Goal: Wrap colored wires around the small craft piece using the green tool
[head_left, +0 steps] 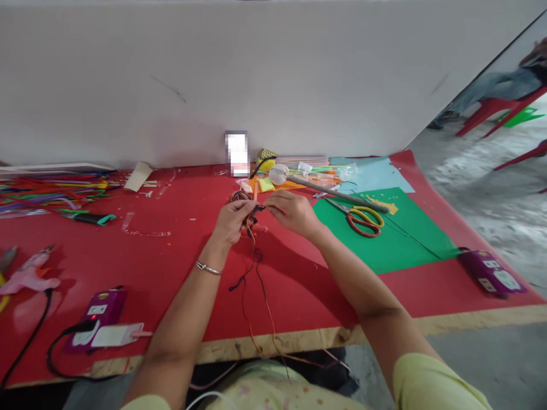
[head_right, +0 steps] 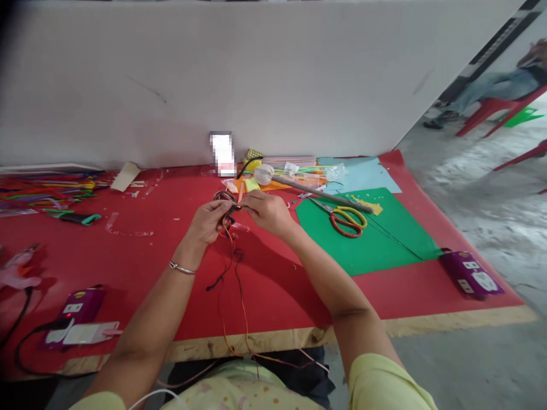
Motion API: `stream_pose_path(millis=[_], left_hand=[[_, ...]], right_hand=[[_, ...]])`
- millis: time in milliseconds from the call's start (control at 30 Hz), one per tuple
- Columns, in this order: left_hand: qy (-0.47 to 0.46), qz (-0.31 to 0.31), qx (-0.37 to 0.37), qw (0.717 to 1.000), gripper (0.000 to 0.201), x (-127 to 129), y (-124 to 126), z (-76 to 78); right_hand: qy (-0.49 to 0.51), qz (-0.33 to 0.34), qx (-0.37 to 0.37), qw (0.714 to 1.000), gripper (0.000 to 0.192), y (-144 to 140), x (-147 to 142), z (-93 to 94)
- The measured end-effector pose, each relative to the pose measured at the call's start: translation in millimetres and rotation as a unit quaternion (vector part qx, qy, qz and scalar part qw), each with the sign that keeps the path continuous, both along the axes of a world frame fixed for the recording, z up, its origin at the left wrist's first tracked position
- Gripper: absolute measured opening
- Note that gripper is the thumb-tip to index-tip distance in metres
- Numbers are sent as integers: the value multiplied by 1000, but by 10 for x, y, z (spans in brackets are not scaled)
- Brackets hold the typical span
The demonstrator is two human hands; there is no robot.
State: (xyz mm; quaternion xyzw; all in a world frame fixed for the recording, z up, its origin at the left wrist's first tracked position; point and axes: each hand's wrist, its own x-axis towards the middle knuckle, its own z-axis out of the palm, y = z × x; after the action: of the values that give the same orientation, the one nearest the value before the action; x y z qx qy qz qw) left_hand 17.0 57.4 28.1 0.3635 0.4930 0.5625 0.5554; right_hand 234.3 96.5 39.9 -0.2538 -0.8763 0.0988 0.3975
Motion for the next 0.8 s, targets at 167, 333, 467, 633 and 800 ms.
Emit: stream_pose_path(millis=[167, 333, 467, 633, 800], left_hand=[[-35, 45, 64, 996, 48, -61, 68, -10], [-98, 48, 67, 992, 49, -113, 44, 67], [-50, 36, 50, 997, 53, -23, -57, 120], [6, -4, 54, 999, 51, 62, -151, 186], [31, -35, 55, 997, 50, 75, -189, 237]], right_hand=[[102, -129, 46, 985, 56, -5, 99, 83], [315, -104, -182, 926, 68, 58, 146, 107], [286, 75, -429, 853, 60, 13, 39, 83], [277, 120, -502, 810, 54, -118, -121, 31], [244, 105, -514, 815, 55, -118, -72, 25]])
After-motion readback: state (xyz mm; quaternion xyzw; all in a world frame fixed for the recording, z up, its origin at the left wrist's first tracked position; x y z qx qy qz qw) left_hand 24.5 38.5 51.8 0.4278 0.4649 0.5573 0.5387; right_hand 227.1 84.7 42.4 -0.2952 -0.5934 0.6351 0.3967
